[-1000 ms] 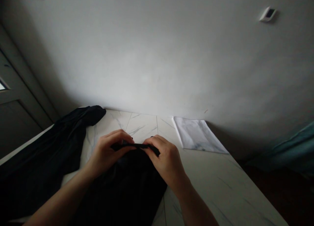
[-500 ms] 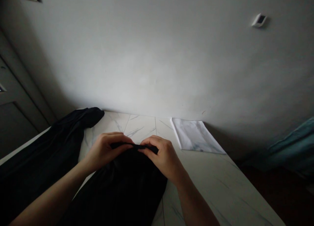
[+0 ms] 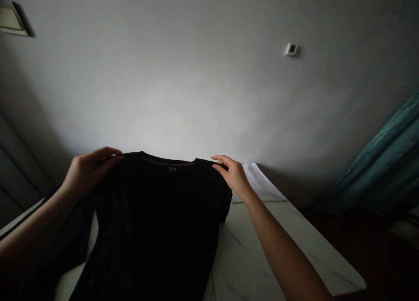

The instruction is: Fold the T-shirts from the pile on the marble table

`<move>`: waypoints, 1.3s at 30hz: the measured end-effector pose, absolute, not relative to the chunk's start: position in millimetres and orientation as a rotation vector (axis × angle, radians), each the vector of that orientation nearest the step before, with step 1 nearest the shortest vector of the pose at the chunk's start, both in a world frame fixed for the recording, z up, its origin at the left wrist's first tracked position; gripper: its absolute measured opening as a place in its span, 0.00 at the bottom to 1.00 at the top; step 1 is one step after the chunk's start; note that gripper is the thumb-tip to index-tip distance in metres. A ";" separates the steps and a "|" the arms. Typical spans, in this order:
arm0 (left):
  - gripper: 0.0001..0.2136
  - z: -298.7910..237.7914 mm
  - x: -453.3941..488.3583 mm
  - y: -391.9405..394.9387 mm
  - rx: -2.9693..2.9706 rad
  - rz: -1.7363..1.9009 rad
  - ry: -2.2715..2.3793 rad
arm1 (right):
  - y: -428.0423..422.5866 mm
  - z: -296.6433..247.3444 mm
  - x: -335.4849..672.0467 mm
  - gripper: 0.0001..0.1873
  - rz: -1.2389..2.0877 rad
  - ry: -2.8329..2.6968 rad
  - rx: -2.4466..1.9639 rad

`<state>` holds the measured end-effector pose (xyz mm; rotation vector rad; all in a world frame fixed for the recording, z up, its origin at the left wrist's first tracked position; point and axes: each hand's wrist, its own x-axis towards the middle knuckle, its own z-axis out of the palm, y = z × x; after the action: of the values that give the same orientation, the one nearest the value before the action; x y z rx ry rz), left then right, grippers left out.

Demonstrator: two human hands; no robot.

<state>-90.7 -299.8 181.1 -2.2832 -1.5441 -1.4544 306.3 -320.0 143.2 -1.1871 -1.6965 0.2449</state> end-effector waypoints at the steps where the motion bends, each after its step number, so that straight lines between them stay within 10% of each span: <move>1: 0.13 181.8 -94.1 -300.8 -2.251 -1.457 -1.549 | -317.4 139.9 308.2 0.18 0.201 -1.651 -1.195; 27: 0.22 181.9 -84.0 -250.8 -2.793 -1.378 -1.728 | -289.0 151.0 355.9 0.25 0.295 -1.603 -1.237; 39: 0.18 195.0 -23.8 -144.0 -2.254 -0.843 -1.658 | -171.5 181.4 358.0 0.06 -0.203 -1.581 -1.495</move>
<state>-23.8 -144.0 195.0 -2.2540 -1.6577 -0.8432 358.0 -171.5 181.4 -1.4949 -1.5807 -0.2030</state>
